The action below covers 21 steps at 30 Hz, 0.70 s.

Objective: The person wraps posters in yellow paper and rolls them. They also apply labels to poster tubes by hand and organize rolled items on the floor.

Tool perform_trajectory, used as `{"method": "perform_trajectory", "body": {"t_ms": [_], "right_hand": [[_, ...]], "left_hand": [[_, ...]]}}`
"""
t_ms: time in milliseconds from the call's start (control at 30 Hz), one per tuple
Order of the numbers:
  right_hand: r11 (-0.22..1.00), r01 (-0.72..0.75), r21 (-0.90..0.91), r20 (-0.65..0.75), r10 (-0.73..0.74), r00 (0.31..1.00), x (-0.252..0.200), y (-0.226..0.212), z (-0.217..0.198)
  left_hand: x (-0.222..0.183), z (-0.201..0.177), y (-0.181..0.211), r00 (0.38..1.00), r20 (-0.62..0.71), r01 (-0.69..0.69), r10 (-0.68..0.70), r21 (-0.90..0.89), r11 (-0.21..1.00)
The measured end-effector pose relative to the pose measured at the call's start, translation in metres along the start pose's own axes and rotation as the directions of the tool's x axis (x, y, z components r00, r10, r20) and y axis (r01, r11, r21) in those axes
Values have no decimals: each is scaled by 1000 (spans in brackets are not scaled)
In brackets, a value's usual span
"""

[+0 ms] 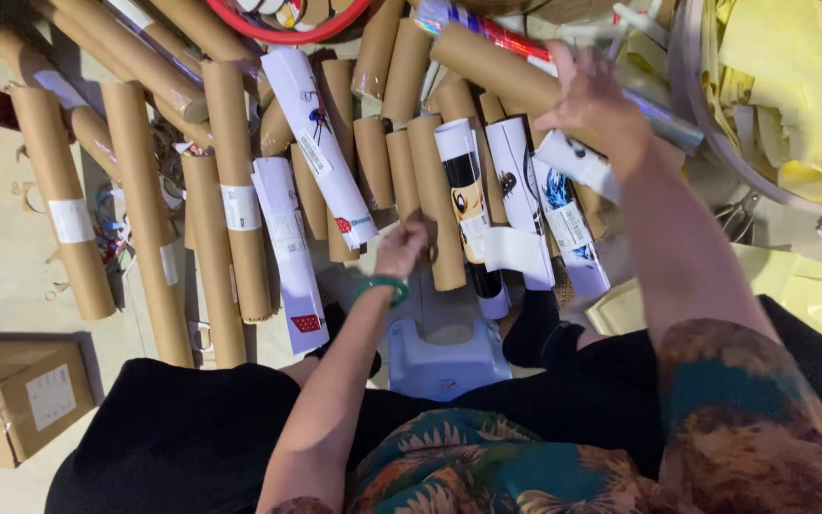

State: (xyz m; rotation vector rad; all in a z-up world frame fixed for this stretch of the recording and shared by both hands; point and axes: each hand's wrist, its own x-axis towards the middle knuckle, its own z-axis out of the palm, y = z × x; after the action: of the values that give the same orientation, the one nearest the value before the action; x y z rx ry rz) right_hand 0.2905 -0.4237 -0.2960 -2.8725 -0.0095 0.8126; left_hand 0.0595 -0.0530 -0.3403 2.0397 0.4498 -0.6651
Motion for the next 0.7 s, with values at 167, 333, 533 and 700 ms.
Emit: {"method": "perform_trajectory", "body": {"t_ms": [167, 333, 533, 700], "right_hand": [[945, 224, 238, 73, -247, 966, -74, -60, -77], [263, 92, 961, 137, -734, 665, -121, -137, -61], [45, -31, 999, 52, -628, 776, -134, -170, 20], [-64, -158, 985, 107, -486, 867, -147, -177, 27]], "left_hand": [[16, -22, 43, 979, 65, -105, 193, -653, 750], [-5, -50, 115, 898, 193, 117, 395, -971, 210], [-2, -78, 89, 950, 58, -121, 306, -836, 535], [-10, -87, 80, 928, 226, -13, 296, -775, 632]]}}
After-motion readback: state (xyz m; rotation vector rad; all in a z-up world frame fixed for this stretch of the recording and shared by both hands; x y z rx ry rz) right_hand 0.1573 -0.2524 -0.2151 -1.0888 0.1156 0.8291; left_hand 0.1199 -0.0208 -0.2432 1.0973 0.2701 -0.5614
